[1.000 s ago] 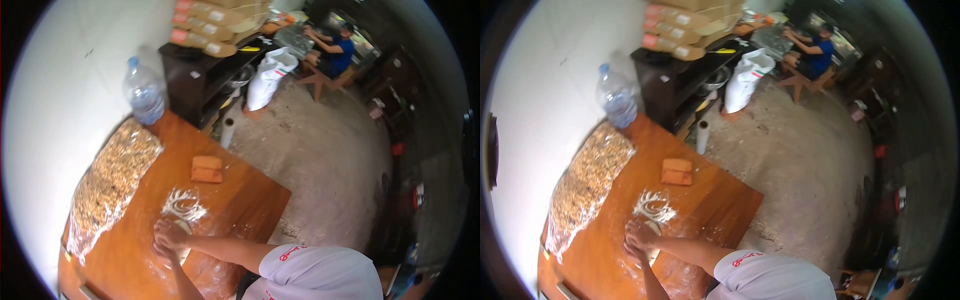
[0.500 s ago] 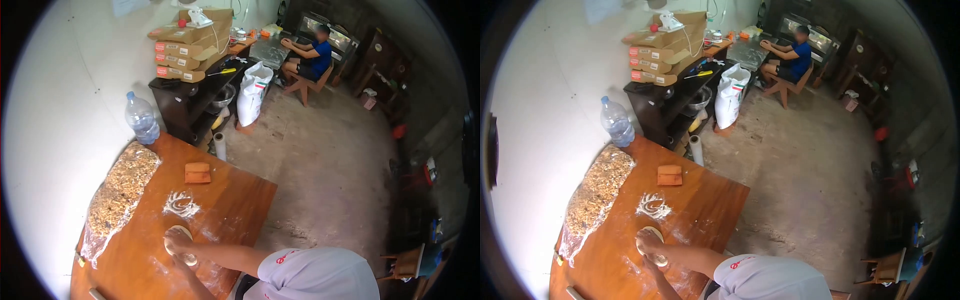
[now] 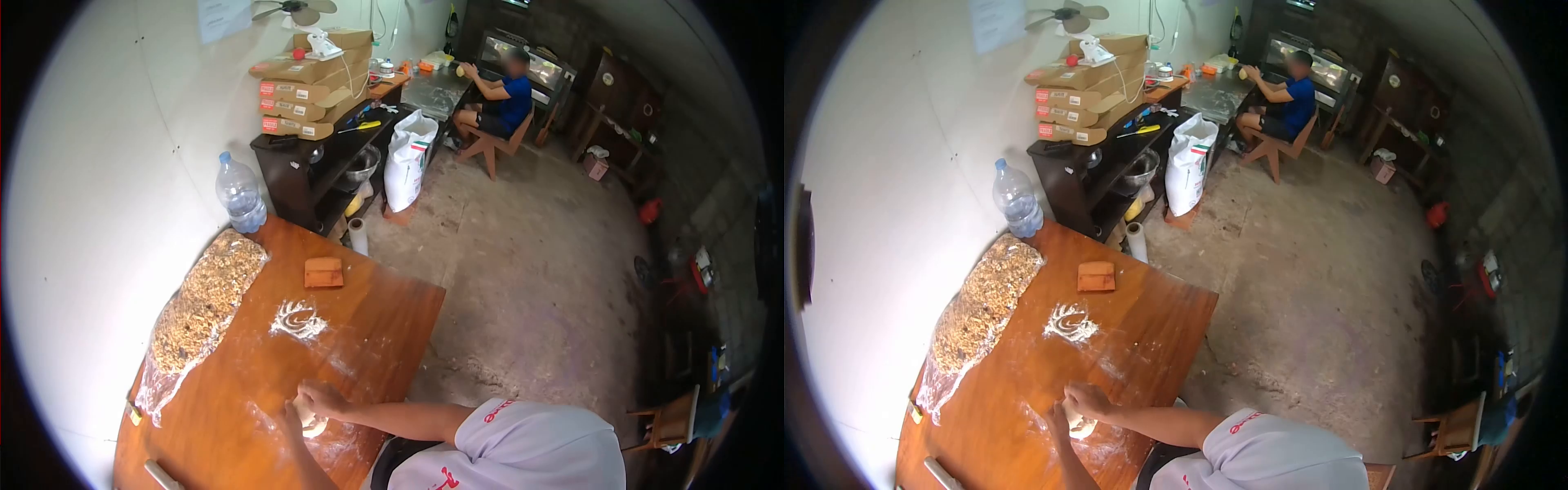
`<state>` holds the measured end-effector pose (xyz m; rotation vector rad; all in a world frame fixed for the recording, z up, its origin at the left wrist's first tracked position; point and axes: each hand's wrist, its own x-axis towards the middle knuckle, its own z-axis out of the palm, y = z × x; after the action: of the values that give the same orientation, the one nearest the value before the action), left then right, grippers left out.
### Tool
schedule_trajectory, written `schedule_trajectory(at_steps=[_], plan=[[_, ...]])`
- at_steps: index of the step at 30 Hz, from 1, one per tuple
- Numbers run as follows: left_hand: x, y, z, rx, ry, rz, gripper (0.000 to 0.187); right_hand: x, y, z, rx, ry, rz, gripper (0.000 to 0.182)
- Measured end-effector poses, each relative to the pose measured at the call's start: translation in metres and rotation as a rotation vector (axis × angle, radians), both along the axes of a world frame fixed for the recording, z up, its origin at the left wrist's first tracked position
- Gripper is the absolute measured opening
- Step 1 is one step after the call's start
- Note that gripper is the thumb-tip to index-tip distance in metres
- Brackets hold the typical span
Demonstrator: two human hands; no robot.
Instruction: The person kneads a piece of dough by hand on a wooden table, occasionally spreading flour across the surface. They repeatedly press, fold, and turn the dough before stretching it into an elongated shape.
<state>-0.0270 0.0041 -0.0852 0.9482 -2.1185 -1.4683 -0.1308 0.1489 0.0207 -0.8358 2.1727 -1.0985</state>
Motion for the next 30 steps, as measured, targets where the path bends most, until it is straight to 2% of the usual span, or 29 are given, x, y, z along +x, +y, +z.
schedule_trajectory(at_steps=[1, 3, 4, 5, 7, 8, 9, 11, 15, 17, 18, 20, 21, 23, 25, 27, 28, 30], plan=[[0.004, 0.006, 0.004, 0.008, -0.003, 0.004, 0.044, 0.005, -0.005, -0.006, 0.008, -0.003, 0.004, 0.028], [0.003, 0.035, 0.062, 0.133, -0.381, 0.047, 0.044, 0.021, -0.02, -0.016, -0.372, 0.358, -0.311, 0.027], [0.006, 0.045, 0.042, 0.282, -0.034, 0.02, 0.04, 0.032, -0.019, -0.024, -0.323, 0.418, -0.241, 0.027], [0.006, 0.058, 0.034, 0.293, -0.042, 0.021, 0.04, 0.036, -0.014, -0.037, -0.311, 0.411, -0.239, 0.027], [0.012, 0.088, 0.021, 0.107, -0.02, 0.516, 0.032, 0.042, 0.011, -0.061, -0.027, 0.361, -0.02, 0.032], [0.021, 0.097, 0.025, -0.332, -0.183, 0.385, 0.036, 0.043, 0.024, -0.066, -0.05, 0.372, 0.025, 0.039], [0.027, 0.103, 0.023, -0.315, -0.191, 0.379, 0.036, 0.041, 0.034, -0.07, -0.03, 0.367, 0.025, 0.039], [0.037, 0.109, 0.021, -0.782, -0.198, -0.012, 0.048, 0.042, 0.045, -0.077, -0.001, 0.532, 0.139, 0.047], [0.017, 0.07, 0.024, -0.749, -0.351, -0.108, 0.059, 0.018, 0.014, -0.063, 0.184, 0.48, 0.246, 0.055], [-0.002, 0.032, 0.013, -0.754, -0.308, 0.029, 0.057, -0.003, -0.028, -0.05, 0.25, 0.408, 0.203, 0.06], [-0.014, 0.015, 0.013, -0.74, -0.318, 0.026, 0.057, -0.017, -0.048, -0.045, 0.263, 0.397, 0.209, 0.06], [-0.033, -0.023, 0.016, -0.658, -0.379, 0.195, 0.058, -0.04, -0.091, -0.039, 0.287, 0.312, 0.205, 0.061], [-0.038, -0.041, 0.008, -0.652, -0.383, 0.188, 0.058, -0.048, -0.111, -0.04, 0.295, 0.306, 0.202, 0.061], [-0.05, -0.074, -0.009, -0.694, -0.412, 0.321, 0.058, -0.064, -0.149, -0.043, 0.394, 0.344, 0.211, 0.059], [-0.057, -0.099, -0.008, -0.699, -0.414, 0.356, 0.059, -0.069, -0.176, -0.059, 0.336, 0.339, 0.23, 0.054], [-0.062, -0.113, -0.008, -0.72, -0.395, 0.409, 0.06, -0.065, -0.194, -0.093, -0.054, 0.589, 0.098, 0.053], [-0.065, -0.117, -0.005, -0.677, -0.381, 0.428, 0.06, -0.066, -0.199, -0.096, -0.04, 0.579, 0.125, 0.053], [-0.053, -0.125, -0.021, -0.606, -0.324, 0.379, 0.06, -0.071, -0.214, -0.082, -0.257, 0.528, 0.112, 0.043]])
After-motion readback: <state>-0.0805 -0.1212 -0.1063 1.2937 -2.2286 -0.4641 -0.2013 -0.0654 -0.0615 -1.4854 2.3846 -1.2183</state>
